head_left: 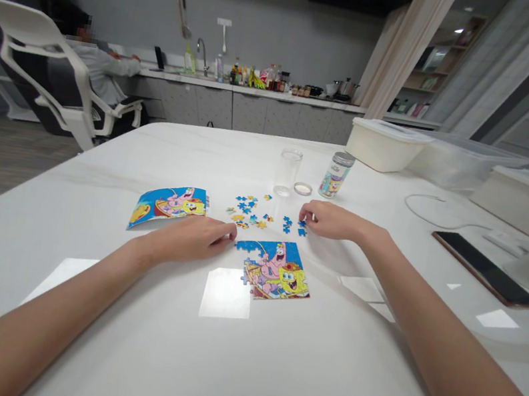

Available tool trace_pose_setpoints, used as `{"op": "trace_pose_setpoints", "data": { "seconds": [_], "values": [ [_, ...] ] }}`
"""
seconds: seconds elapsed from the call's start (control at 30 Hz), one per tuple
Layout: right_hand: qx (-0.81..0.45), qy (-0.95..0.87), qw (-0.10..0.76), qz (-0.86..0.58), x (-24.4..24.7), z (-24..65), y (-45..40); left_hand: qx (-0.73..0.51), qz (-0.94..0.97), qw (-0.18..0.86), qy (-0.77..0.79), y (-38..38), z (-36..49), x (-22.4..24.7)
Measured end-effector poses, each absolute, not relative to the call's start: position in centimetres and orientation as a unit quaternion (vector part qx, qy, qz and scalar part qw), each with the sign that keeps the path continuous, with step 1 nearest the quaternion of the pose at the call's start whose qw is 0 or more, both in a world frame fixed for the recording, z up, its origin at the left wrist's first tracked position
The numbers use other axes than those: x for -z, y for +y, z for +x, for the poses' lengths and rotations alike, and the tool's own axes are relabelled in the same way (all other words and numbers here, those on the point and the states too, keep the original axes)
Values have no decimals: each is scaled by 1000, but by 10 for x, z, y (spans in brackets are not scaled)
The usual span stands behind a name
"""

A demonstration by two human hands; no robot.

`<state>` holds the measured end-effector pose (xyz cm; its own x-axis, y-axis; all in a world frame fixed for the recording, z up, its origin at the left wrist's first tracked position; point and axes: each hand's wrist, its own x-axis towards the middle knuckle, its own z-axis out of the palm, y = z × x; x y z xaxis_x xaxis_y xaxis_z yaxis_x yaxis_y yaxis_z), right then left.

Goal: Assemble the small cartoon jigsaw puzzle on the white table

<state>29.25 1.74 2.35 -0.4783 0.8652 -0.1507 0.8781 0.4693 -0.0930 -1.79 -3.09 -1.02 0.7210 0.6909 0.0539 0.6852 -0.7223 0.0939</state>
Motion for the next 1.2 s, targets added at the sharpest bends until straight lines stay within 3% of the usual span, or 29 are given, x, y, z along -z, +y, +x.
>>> {"op": "trace_pose_setpoints", "data": {
  "seconds": [1.2],
  "values": [
    [89, 878, -7, 471, -13, 302, 27, -23, 923, 36, 382, -33, -16, 6]
  ]
}}
